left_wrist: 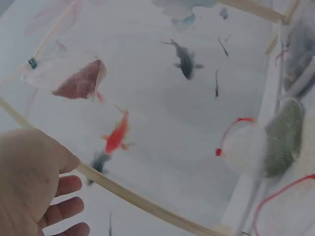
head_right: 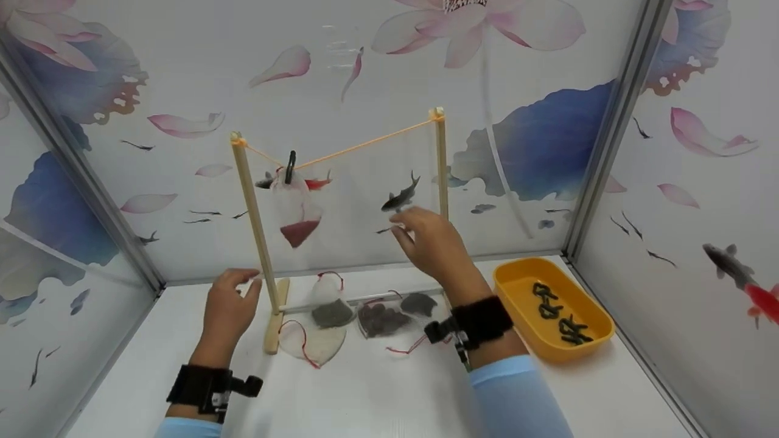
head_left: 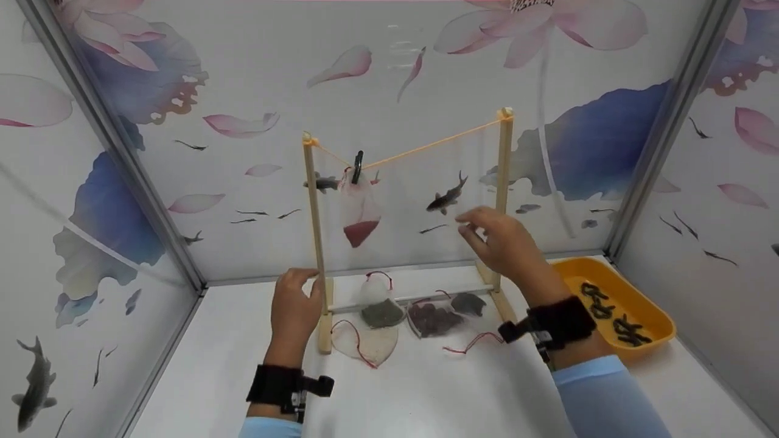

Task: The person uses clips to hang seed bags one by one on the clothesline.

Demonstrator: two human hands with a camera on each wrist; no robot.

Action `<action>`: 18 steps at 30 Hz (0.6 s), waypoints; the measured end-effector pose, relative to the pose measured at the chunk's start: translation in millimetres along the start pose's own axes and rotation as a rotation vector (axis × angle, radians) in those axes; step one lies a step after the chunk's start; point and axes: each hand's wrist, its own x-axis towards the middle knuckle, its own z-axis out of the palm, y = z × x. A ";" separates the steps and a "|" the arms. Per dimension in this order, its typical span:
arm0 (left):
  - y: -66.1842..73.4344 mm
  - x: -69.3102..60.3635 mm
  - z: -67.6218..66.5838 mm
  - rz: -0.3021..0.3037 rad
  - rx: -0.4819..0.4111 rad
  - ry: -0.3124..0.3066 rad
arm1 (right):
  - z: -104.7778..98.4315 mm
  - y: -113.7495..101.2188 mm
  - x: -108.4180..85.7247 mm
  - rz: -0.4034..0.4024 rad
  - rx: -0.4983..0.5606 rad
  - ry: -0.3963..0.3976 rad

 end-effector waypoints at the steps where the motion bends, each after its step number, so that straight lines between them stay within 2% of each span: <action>1: -9.5 -6.4 4.0 -0.040 0.027 -0.045 | 5.4 8.2 -13.8 0.091 0.000 -0.062; 3: -27.6 -17.6 11.9 -0.115 0.079 -0.130 | 16.5 25.4 -39.4 0.264 0.005 -0.184; 5: -43.1 -27.2 18.3 -0.173 0.116 -0.195 | 26.0 43.0 -61.6 0.405 -0.005 -0.278; 7: -55.5 -35.7 23.3 -0.209 0.147 -0.242 | 31.0 59.8 -80.1 0.506 -0.017 -0.330; 9: -65.7 -43.3 27.2 -0.232 0.166 -0.271 | 29.5 75.8 -95.1 0.571 -0.044 -0.358; 13: -79.1 -57.1 32.8 -0.239 0.180 -0.309 | 6.9 106.3 -111.4 0.705 -0.083 -0.404; 18: -85.7 -64.3 34.0 -0.238 0.196 -0.317 | -41.6 146.2 -125.9 0.866 -0.081 -0.496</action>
